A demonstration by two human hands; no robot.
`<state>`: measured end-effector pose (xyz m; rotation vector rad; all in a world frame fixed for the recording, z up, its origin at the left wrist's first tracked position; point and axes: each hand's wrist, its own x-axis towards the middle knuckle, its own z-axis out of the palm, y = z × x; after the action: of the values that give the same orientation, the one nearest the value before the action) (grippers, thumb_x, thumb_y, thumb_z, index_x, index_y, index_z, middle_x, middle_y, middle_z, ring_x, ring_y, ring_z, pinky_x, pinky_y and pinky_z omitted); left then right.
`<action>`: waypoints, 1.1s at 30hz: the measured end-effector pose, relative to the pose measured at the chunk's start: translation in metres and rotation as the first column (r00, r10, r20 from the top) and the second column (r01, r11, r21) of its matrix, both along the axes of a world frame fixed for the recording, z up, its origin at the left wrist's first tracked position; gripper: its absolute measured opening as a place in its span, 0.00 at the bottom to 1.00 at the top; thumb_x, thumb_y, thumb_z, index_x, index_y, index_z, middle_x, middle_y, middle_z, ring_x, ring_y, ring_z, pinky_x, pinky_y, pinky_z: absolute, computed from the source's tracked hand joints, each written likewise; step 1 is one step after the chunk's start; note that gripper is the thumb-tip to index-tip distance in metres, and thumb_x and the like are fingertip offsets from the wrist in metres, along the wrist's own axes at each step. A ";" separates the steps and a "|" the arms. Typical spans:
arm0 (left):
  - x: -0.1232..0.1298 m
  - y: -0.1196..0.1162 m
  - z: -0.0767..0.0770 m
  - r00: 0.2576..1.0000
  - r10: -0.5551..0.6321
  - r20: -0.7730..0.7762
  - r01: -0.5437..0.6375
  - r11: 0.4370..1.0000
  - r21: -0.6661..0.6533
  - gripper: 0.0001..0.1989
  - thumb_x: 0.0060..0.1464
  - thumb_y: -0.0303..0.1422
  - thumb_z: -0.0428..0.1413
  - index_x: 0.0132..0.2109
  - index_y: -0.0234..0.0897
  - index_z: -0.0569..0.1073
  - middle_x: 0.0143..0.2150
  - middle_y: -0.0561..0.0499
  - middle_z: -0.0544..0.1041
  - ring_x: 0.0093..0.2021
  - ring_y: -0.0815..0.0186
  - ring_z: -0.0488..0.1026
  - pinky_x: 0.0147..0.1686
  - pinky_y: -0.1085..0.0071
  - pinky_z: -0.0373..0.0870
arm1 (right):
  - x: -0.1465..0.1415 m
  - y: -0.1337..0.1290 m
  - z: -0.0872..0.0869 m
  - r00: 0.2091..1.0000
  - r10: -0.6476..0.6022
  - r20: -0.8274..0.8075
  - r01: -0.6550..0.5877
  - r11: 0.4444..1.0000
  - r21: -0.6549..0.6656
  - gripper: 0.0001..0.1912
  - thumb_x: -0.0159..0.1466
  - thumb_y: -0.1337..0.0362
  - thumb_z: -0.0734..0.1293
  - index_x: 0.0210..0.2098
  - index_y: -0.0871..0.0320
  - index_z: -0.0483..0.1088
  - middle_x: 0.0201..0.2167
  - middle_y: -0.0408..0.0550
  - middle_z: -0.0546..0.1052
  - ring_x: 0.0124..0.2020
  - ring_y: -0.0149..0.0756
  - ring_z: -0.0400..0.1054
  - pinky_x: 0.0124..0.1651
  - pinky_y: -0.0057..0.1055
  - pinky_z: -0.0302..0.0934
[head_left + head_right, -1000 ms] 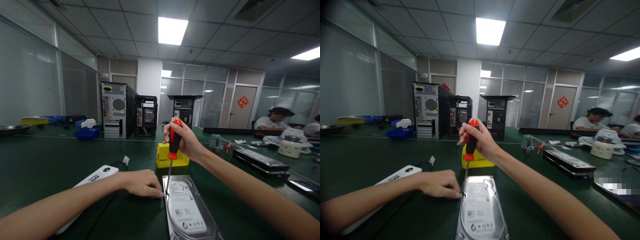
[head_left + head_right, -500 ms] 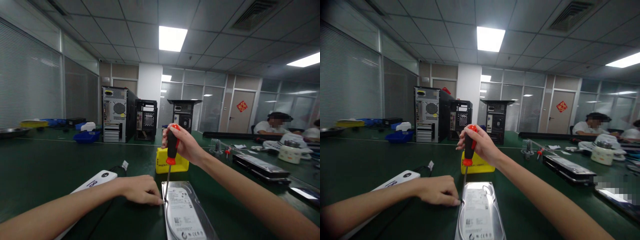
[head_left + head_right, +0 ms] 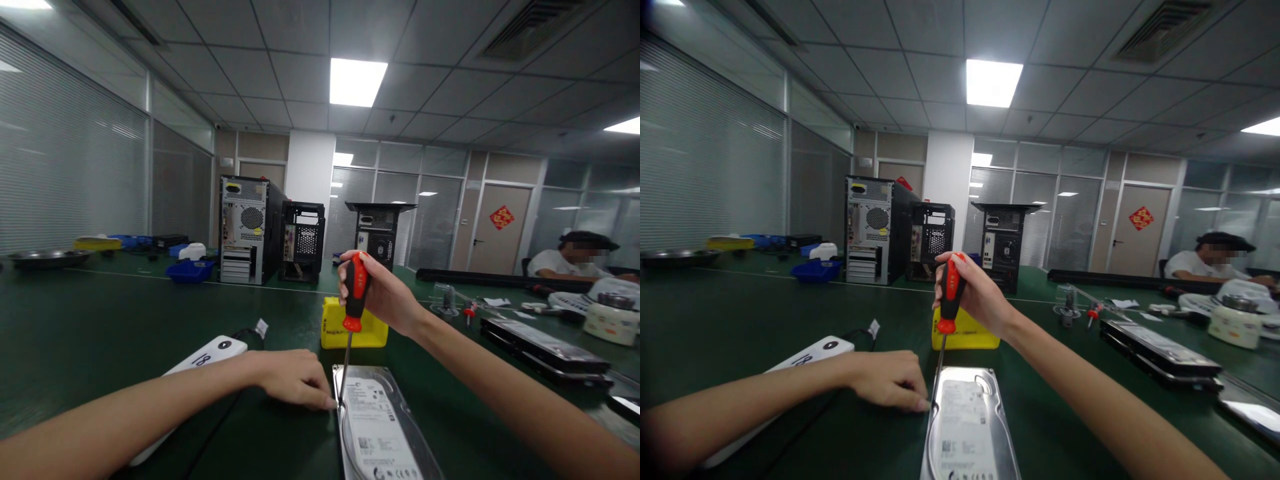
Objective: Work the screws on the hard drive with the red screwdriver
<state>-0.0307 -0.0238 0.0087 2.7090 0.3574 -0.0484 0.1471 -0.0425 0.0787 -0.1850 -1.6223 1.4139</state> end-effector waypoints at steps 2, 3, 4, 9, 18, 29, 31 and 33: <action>0.000 0.000 0.000 1.000 0.007 -0.006 -0.008 1.000 -0.016 0.16 0.57 0.35 0.47 0.22 0.35 0.65 0.18 0.57 0.62 0.19 0.73 0.58 0.22 0.77 0.53 | 0.000 0.000 0.000 0.999 -0.032 -0.005 0.032 0.999 0.016 0.08 0.61 0.60 0.59 0.38 0.56 0.65 0.32 0.44 0.67 0.30 0.30 0.64 0.35 0.31 0.61; 0.000 0.000 0.001 1.000 0.010 -0.007 -0.010 1.000 -0.025 0.16 0.57 0.36 0.46 0.22 0.35 0.65 0.18 0.57 0.62 0.19 0.73 0.58 0.22 0.76 0.53 | 0.001 0.001 0.000 0.999 -0.046 -0.010 0.047 0.999 0.020 0.07 0.60 0.61 0.61 0.36 0.56 0.65 0.32 0.44 0.67 0.31 0.30 0.64 0.35 0.31 0.61; 0.000 0.000 0.001 1.000 0.009 -0.006 -0.009 0.999 -0.035 0.17 0.57 0.36 0.46 0.23 0.35 0.65 0.18 0.57 0.62 0.19 0.73 0.58 0.22 0.76 0.53 | 0.001 0.001 0.000 0.998 -0.059 -0.014 0.059 0.998 0.023 0.05 0.59 0.62 0.62 0.35 0.56 0.64 0.32 0.43 0.68 0.31 0.29 0.65 0.36 0.31 0.61; 0.000 0.001 0.001 1.000 0.008 -0.002 -0.008 0.998 -0.055 0.18 0.57 0.38 0.45 0.22 0.35 0.63 0.18 0.57 0.61 0.18 0.73 0.57 0.22 0.76 0.52 | 0.002 0.004 0.000 0.996 -0.086 -0.002 0.086 0.995 0.060 0.04 0.59 0.64 0.63 0.32 0.55 0.60 0.23 0.39 0.68 0.23 0.26 0.63 0.31 0.27 0.59; 0.001 0.002 -0.001 1.000 0.002 0.031 0.000 0.998 -0.069 0.18 0.56 0.38 0.46 0.21 0.35 0.61 0.17 0.57 0.59 0.18 0.73 0.56 0.21 0.76 0.52 | 0.004 0.001 0.001 0.999 -0.041 0.006 0.040 0.998 0.042 0.17 0.61 0.54 0.53 0.41 0.56 0.64 0.26 0.44 0.68 0.25 0.29 0.62 0.33 0.31 0.59; 0.000 0.015 -0.003 0.958 0.285 0.016 -0.286 0.957 0.049 0.22 0.58 0.42 0.40 0.23 0.34 0.64 0.21 0.56 0.63 0.22 0.72 0.61 0.25 0.76 0.55 | 0.002 0.003 -0.001 0.999 -0.034 -0.035 0.035 0.999 0.009 0.09 0.60 0.58 0.61 0.30 0.57 0.64 0.27 0.44 0.70 0.26 0.28 0.66 0.35 0.31 0.62; -0.003 0.026 -0.005 0.871 0.475 0.126 -0.489 0.864 0.123 0.21 0.58 0.44 0.40 0.27 0.34 0.67 0.25 0.53 0.67 0.25 0.69 0.64 0.26 0.75 0.55 | 0.002 0.004 -0.002 1.000 -0.017 -0.010 0.017 1.000 0.022 0.10 0.60 0.57 0.59 0.29 0.57 0.62 0.23 0.42 0.69 0.21 0.27 0.64 0.31 0.29 0.61; -0.005 0.035 -0.005 0.782 0.589 0.206 -0.619 0.774 0.136 0.20 0.57 0.46 0.41 0.32 0.34 0.67 0.29 0.52 0.70 0.28 0.67 0.66 0.25 0.75 0.56 | 0.002 0.005 -0.003 1.000 -0.001 -0.003 0.001 1.000 0.023 0.10 0.61 0.55 0.58 0.31 0.56 0.61 0.20 0.39 0.67 0.18 0.26 0.61 0.27 0.28 0.59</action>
<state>-0.0356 0.0111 0.0033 2.6185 1.2300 0.3974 0.1491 -0.0379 0.0760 -0.1702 -1.6348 1.3932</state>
